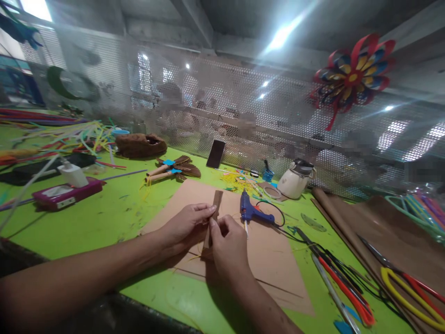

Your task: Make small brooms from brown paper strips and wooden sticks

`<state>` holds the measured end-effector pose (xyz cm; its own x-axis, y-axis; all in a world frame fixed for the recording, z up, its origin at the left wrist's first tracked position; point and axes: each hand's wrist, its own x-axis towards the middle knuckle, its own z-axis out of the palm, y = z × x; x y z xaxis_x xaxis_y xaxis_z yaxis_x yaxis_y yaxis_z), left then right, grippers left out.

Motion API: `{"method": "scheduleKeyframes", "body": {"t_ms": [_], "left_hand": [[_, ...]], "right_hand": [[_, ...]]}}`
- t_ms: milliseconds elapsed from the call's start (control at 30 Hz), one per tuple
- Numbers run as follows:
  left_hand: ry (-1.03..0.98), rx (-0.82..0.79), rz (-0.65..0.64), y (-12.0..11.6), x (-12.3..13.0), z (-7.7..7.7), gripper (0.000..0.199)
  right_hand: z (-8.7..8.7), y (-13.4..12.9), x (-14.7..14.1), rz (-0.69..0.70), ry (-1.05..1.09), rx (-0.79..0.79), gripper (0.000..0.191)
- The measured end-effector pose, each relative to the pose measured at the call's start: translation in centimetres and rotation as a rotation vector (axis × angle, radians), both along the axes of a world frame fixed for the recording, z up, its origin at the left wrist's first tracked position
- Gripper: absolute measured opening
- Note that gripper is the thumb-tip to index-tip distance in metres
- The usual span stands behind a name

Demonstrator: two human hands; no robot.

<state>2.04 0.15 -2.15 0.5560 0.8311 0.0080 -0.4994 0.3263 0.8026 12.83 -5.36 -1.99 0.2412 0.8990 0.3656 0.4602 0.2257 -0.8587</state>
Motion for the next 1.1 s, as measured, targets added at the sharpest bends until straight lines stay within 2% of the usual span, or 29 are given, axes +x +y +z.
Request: {"method": "scheduleKeyframes", "body": {"t_ms": [133, 233, 400, 500, 633, 800, 1100], "left_hand": [[-0.004, -0.003, -0.018, 0.5, -0.1, 0.2, 0.021], [0.031, 0.015, -0.107, 0.9, -0.4, 0.5, 0.022], [0.037, -0.013, -0.118, 1.1, -0.9, 1.0, 0.021], [0.016, -0.033, -0.158, 1.2, -1.1, 0.9, 0.020], [0.010, -0.042, -0.225, 1.4, -1.1, 0.6, 0.020], [0.014, -0.045, -0.325, 1.4, -1.1, 0.3, 0.022], [0.103, 0.004, -0.319, 0.6, -0.8, 0.4, 0.027]], "right_hand": [[0.3, -0.2, 0.2, 0.036, 0.004, -0.001, 0.035], [0.7, -0.6, 0.6, 0.057, 0.058, 0.023, 0.043], [0.8, -0.9, 1.4, 0.003, -0.008, 0.109, 0.042], [0.8, -0.8, 2.0, -0.034, -0.045, 0.135, 0.039], [1.0, -0.5, 2.6, -0.058, -0.065, 0.144, 0.044], [0.7, -0.1, 2.7, -0.037, -0.012, 0.105, 0.045], [0.4, 1.4, 4.3, -0.044, 0.068, 0.143, 0.042]]}}
